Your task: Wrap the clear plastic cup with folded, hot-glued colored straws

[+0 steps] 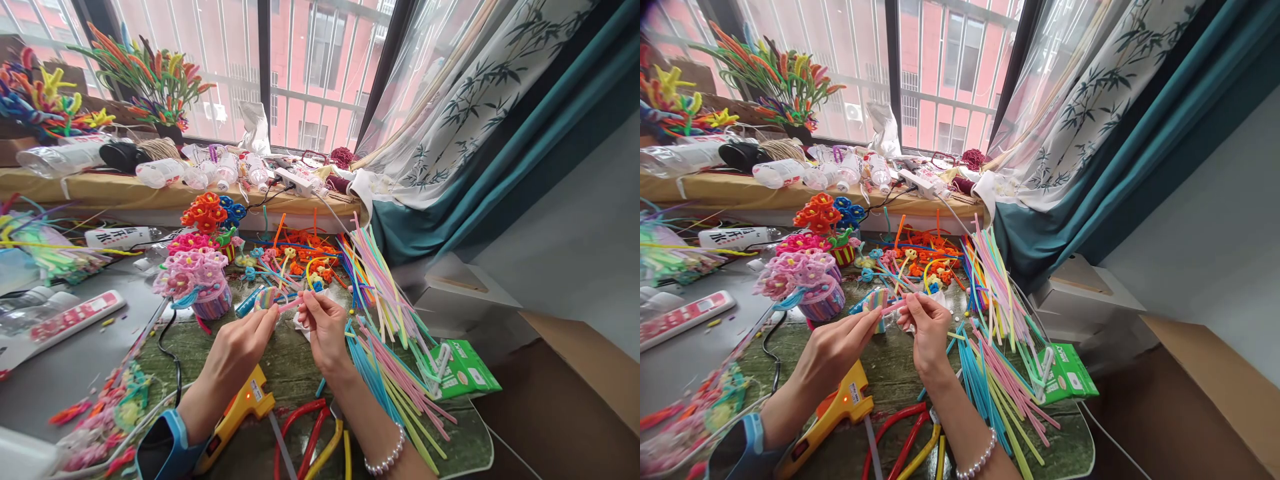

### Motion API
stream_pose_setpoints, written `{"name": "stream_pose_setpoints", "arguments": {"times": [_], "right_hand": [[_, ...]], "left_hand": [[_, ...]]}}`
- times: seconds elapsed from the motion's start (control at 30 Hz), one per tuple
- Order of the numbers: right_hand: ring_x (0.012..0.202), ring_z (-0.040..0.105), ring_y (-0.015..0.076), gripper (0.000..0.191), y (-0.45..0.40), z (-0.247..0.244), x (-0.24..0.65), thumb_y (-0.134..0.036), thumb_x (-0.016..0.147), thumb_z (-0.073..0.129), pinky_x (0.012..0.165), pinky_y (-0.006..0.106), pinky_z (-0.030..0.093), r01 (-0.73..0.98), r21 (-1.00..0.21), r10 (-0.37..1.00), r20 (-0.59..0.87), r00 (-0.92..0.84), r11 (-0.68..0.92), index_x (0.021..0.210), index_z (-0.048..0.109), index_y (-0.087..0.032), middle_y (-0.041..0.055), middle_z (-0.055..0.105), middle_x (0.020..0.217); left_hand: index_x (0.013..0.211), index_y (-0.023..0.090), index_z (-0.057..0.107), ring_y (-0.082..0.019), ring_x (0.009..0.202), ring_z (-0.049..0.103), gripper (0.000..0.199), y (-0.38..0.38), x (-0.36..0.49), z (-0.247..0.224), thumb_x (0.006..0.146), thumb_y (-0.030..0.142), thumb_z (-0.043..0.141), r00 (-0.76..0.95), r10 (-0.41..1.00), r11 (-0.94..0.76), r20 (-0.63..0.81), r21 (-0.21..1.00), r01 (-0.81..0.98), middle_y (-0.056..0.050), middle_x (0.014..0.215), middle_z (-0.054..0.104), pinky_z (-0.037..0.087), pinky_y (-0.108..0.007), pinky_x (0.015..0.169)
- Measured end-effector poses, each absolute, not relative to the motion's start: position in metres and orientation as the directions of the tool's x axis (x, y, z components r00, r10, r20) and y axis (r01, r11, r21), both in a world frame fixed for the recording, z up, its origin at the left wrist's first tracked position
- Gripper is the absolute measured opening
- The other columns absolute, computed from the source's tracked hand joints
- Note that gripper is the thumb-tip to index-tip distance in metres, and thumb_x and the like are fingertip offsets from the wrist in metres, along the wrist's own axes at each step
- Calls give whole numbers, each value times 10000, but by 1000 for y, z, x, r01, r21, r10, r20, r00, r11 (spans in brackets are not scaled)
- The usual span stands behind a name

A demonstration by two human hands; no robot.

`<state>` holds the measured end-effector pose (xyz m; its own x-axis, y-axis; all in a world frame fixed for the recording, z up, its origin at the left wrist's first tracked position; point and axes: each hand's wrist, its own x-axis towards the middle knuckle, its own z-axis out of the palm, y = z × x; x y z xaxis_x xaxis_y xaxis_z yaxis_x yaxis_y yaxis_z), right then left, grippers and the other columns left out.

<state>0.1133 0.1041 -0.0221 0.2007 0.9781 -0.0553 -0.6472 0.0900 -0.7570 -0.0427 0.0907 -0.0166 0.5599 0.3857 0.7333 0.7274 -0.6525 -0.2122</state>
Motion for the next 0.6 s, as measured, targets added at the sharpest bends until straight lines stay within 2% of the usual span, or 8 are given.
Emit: {"name": "stream_pose_setpoints", "arguments": {"times": [0.23,0.47,0.53,0.6], "right_hand": [[420,549,61,261,104,-22,114,-335,605,868,410,162,398,-674,-734,978,-65,199,88,681,727,-129,0,678,553],[412,558,55,268,104,-21,113,-325,586,883,404,145,417,-698,-713,980,-77,184,75,681,735,-123,5,691,563],[410,567,56,274,104,-20,113,-326,574,889,406,141,429,-701,-709,981,-75,180,75,681,739,-123,3,691,557],[422,590,61,285,104,-19,113,-333,562,896,420,135,452,-706,-704,980,-74,182,78,683,742,-126,1,695,556]], "left_hand": [[1067,32,636,-201,726,736,203,92,-42,-14,921,59,497,525,372,-665,765,-175,726,-129,859,750,572,-256,644],[1062,49,644,-187,694,732,245,91,-46,-15,908,11,457,521,363,-656,773,-185,731,-116,827,757,553,-233,607],[1052,67,654,-180,716,738,237,91,-46,-15,920,30,461,492,374,-661,786,-146,736,-108,841,765,553,-224,638],[1048,88,667,-178,759,744,215,90,-45,-12,943,100,480,407,440,-661,800,-19,751,-110,907,772,554,-220,676]]}}
